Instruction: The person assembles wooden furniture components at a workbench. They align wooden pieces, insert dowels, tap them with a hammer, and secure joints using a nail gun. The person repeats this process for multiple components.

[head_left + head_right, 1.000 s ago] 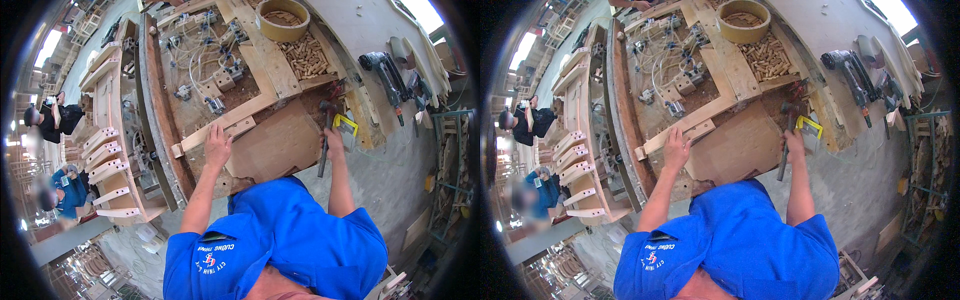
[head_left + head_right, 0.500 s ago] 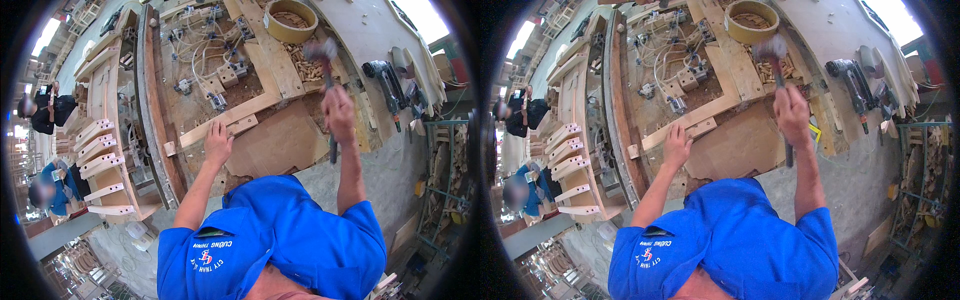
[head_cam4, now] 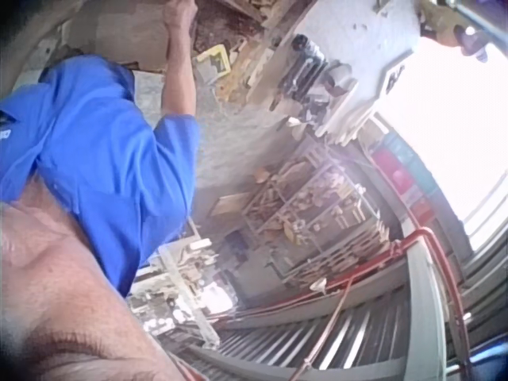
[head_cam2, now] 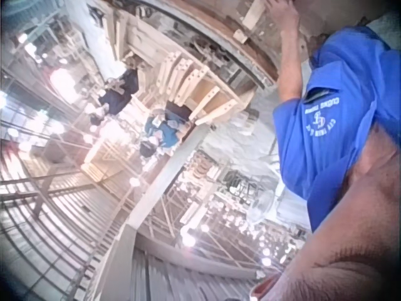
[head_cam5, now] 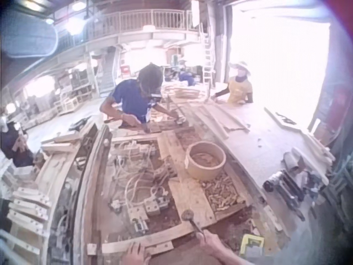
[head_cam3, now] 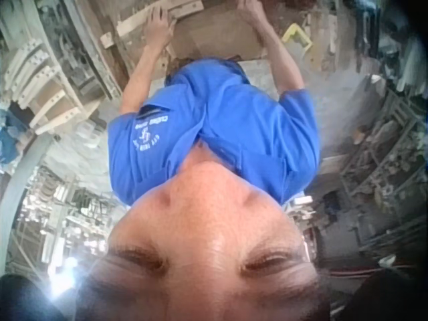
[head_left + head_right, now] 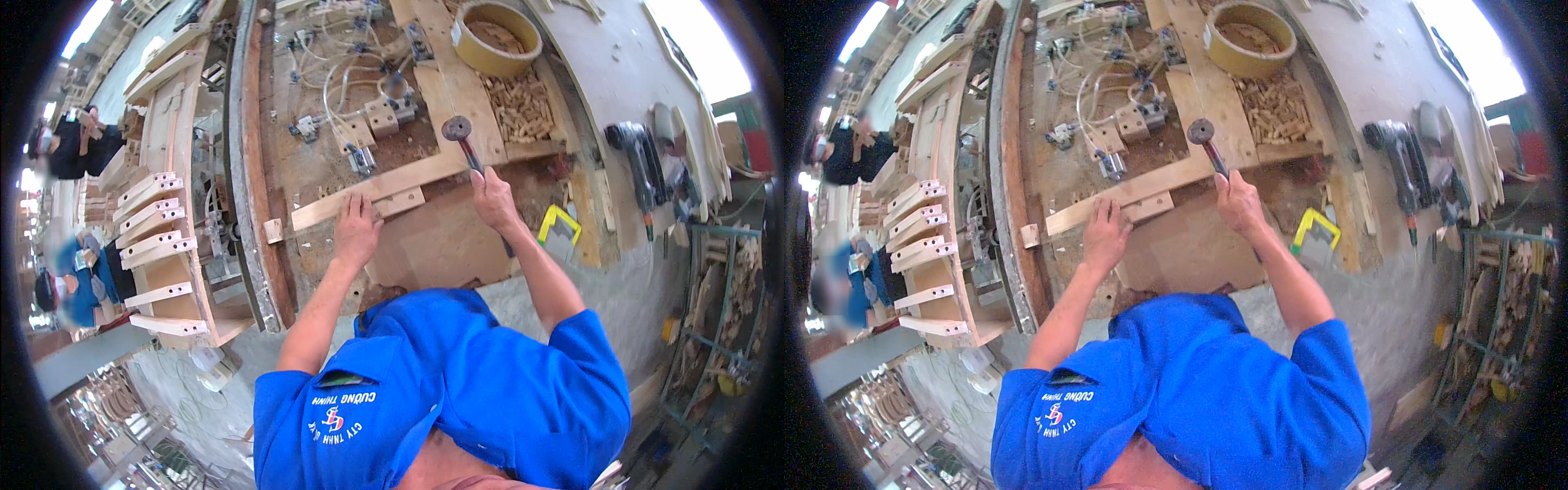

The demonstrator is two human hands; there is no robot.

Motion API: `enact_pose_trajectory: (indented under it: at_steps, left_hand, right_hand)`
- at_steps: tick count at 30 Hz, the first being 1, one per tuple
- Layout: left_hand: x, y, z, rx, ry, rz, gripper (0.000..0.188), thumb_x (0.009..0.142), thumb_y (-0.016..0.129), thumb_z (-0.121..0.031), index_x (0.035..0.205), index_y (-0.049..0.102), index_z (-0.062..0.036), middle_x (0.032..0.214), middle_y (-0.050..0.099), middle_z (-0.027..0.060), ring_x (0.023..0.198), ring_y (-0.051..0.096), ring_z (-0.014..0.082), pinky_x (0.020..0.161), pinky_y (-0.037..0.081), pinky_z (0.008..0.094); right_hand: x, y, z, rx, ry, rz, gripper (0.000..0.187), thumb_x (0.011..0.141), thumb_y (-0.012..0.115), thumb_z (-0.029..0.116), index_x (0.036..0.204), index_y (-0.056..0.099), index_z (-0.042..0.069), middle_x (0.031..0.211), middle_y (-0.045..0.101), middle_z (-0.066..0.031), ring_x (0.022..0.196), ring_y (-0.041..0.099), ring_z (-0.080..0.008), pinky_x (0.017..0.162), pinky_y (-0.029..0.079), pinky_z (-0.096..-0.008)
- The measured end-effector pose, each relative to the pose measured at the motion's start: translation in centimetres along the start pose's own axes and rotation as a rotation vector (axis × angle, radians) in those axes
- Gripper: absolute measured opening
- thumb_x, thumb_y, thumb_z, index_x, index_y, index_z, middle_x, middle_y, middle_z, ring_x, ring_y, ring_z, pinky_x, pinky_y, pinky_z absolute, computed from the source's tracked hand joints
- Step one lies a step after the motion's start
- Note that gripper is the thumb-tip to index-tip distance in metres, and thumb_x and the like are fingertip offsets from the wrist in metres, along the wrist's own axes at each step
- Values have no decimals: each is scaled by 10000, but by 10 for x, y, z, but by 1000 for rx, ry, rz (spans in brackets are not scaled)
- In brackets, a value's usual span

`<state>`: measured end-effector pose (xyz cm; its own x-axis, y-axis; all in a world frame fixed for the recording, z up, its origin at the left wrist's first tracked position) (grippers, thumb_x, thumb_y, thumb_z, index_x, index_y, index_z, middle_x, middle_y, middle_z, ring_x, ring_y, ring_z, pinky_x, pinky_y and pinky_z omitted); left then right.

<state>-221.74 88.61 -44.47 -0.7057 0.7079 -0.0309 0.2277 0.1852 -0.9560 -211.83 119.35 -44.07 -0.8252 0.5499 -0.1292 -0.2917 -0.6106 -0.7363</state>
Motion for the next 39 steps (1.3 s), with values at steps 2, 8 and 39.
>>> enact_pose_trajectory:
  at_steps: [2,8,39]
  left_hand:
    - [4,0,8,1,-34,-24,686,944,763,-274,1475,520,87,1560,471,290,1496,411,474,1262,354,515]
    - [-7,0,9,-13,-49,-58,703,931,780,-282,1471,522,85,1567,469,285,1507,395,485,1267,347,515]
    - [2,1,2,-33,-56,-9,706,919,789,-235,1488,508,77,1572,461,292,1498,405,481,1271,342,515]
  right_hand:
    - [8,-14,28,145,27,4,370,1127,512,355,1084,622,4,794,647,-247,719,623,-322,717,526,-471]
    - [-7,-53,81,328,-97,-239,412,1123,528,367,1022,612,-23,839,682,-274,806,692,-454,726,530,-502]
    - [8,3,5,40,4,-9,463,1127,498,427,1074,641,-10,775,659,-285,758,664,-511,678,515,-532]
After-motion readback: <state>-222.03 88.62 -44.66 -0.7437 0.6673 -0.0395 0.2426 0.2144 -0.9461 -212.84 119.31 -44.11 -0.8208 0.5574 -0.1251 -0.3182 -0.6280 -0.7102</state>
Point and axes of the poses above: each hand's wrist, its own x-axis towards the middle knuckle, its own y-axis out of the palm, z = x × y, the point moved 8 cm from there along x, towards the middle knuckle
